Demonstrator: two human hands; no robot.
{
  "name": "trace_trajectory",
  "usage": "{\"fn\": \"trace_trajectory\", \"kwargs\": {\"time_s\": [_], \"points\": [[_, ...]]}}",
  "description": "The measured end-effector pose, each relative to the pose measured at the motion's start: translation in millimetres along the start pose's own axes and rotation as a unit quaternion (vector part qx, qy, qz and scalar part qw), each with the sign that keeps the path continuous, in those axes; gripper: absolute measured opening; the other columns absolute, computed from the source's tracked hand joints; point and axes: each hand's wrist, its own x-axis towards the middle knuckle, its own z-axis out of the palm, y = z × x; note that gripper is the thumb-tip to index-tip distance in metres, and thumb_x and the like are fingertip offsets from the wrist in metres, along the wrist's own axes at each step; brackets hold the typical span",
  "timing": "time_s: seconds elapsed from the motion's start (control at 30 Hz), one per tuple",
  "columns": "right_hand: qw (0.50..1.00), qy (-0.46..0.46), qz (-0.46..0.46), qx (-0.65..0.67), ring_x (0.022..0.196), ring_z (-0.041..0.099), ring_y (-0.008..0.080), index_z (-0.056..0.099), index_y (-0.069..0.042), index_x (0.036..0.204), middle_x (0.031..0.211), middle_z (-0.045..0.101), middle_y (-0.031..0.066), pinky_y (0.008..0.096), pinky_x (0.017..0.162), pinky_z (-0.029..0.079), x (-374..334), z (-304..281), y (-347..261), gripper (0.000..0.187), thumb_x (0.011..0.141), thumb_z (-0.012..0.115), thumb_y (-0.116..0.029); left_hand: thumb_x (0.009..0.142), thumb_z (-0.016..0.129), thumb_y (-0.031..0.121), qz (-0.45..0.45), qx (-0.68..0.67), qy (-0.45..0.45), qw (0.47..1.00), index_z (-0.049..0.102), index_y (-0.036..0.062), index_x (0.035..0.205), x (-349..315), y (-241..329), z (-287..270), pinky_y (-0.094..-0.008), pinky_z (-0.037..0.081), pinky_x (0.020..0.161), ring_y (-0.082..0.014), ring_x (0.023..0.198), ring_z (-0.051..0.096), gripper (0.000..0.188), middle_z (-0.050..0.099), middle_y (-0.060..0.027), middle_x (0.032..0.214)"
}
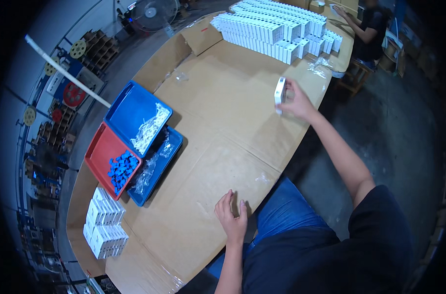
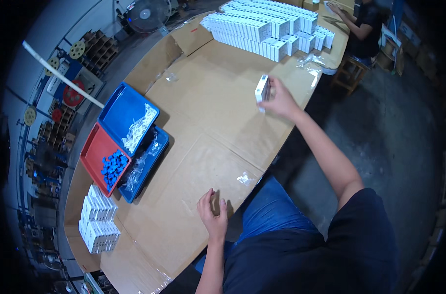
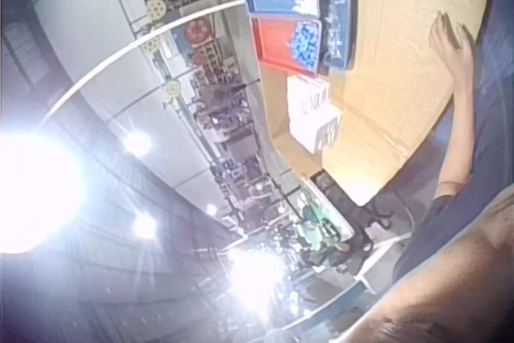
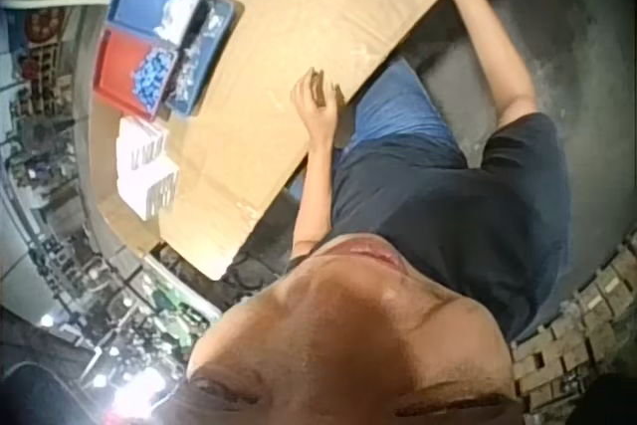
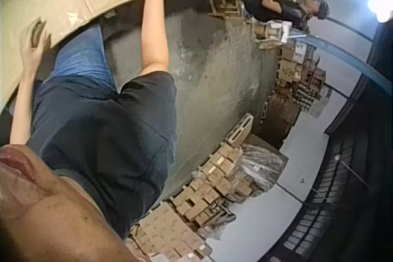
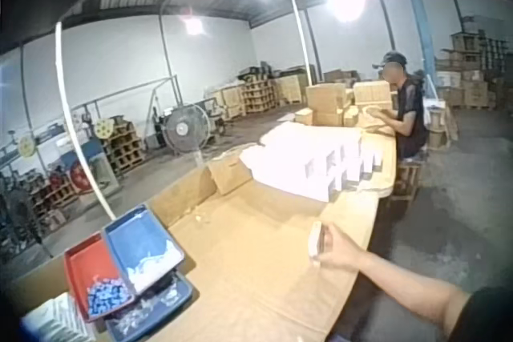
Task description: Packaging a small white electronic device with accessories into a box.
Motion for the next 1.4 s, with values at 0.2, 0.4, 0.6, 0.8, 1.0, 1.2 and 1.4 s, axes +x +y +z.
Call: {"fn": "trace_trajectory", "kwargs": {"time_s": [0.2, 0.4, 0.6, 0.8, 1.0, 1.2, 1.4], "points": [[0.977, 0.187, -0.021, -0.095, 0.129, 0.059, 0.0341, 0.036, -0.001, 0.155, 0.138, 0.059, 0.0232, 0.0426, 0.110, 0.047, 134, -64, 32, 0.112, 0.066, 0.098, -0.031, 0.090, 0.075, 0.018, -0.003, 0.061, 0.003, 0.998, 0.065, 0.0039, 0.130, -5, -3, 5, -0.0465, 0.040, 0.107, -0.0329, 0.121, 0.056, 0.043, 0.064, -0.0140, 0.124], [0.951, 0.273, -0.012, -0.146, 0.126, 0.061, 0.0372, 0.040, -0.001, 0.152, 0.136, 0.061, 0.0255, 0.0431, 0.109, 0.048, 228, -87, 64, 0.113, 0.065, 0.097, -0.047, 0.090, 0.074, 0.017, -0.044, 0.067, 0.012, 0.997, 0.066, 0.0040, 0.127, -1, 0, 12, -0.0462, 0.040, 0.107, -0.0330, 0.120, 0.056, 0.040, 0.064, -0.0138, 0.124], [0.948, 0.263, 0.029, -0.179, 0.123, 0.063, 0.0366, 0.042, -0.008, 0.155, 0.131, 0.065, 0.0211, 0.0444, 0.106, 0.049, 259, -72, 68, 0.109, 0.068, 0.092, -0.053, 0.090, 0.073, 0.017, -0.053, 0.085, 0.012, 0.995, 0.066, 0.0039, 0.126, 4, 1, 10, -0.0462, 0.040, 0.106, -0.0330, 0.119, 0.056, 0.039, 0.064, -0.0137, 0.123], [0.932, 0.291, 0.040, -0.212, 0.111, 0.069, 0.0337, 0.046, 0.000, 0.147, 0.121, 0.070, 0.0176, 0.0432, 0.097, 0.054, 264, -46, 74, 0.105, 0.070, 0.093, -0.052, 0.091, 0.072, 0.019, -0.055, 0.101, 0.016, 0.993, 0.067, 0.0044, 0.124, 5, -2, 10, -0.0460, 0.040, 0.106, -0.0329, 0.118, 0.057, 0.037, 0.065, -0.0134, 0.121], [0.910, 0.321, 0.005, -0.262, 0.110, 0.067, 0.0346, 0.054, -0.002, 0.124, 0.120, 0.066, 0.0184, 0.0455, 0.093, 0.054, 259, -36, 77, 0.075, 0.074, 0.094, -0.041, 0.089, 0.072, 0.013, -0.049, 0.113, 0.007, 0.992, 0.066, 0.0041, 0.122, 3, 3, 10, -0.0454, 0.042, 0.105, -0.0334, 0.117, 0.058, 0.035, 0.066, -0.0140, 0.120], [0.915, 0.314, 0.017, -0.253, 0.116, 0.064, 0.0398, 0.055, -0.005, 0.124, 0.128, 0.062, 0.0187, 0.0497, 0.098, 0.051, 264, -35, 81, 0.070, 0.077, 0.092, -0.041, 0.089, 0.072, 0.013, -0.051, 0.119, 0.015, 0.991, 0.066, 0.0044, 0.122, 3, 8, 16, -0.0450, 0.041, 0.105, -0.0329, 0.117, 0.058, 0.035, 0.066, -0.0136, 0.120], [0.873, 0.364, -0.070, -0.316, 0.126, 0.060, 0.0372, 0.060, -0.011, 0.135, 0.137, 0.062, 0.0169, 0.0483, 0.107, 0.045, 264, -58, 113, 0.069, 0.084, 0.082, -0.052, 0.089, 0.074, 0.020, -0.030, 0.099, 0.045, 0.994, 0.068, 0.0045, 0.121, 5, 5, 16, -0.0459, 0.043, 0.102, -0.0320, 0.115, 0.061, 0.036, 0.067, -0.0128, 0.118]]}}
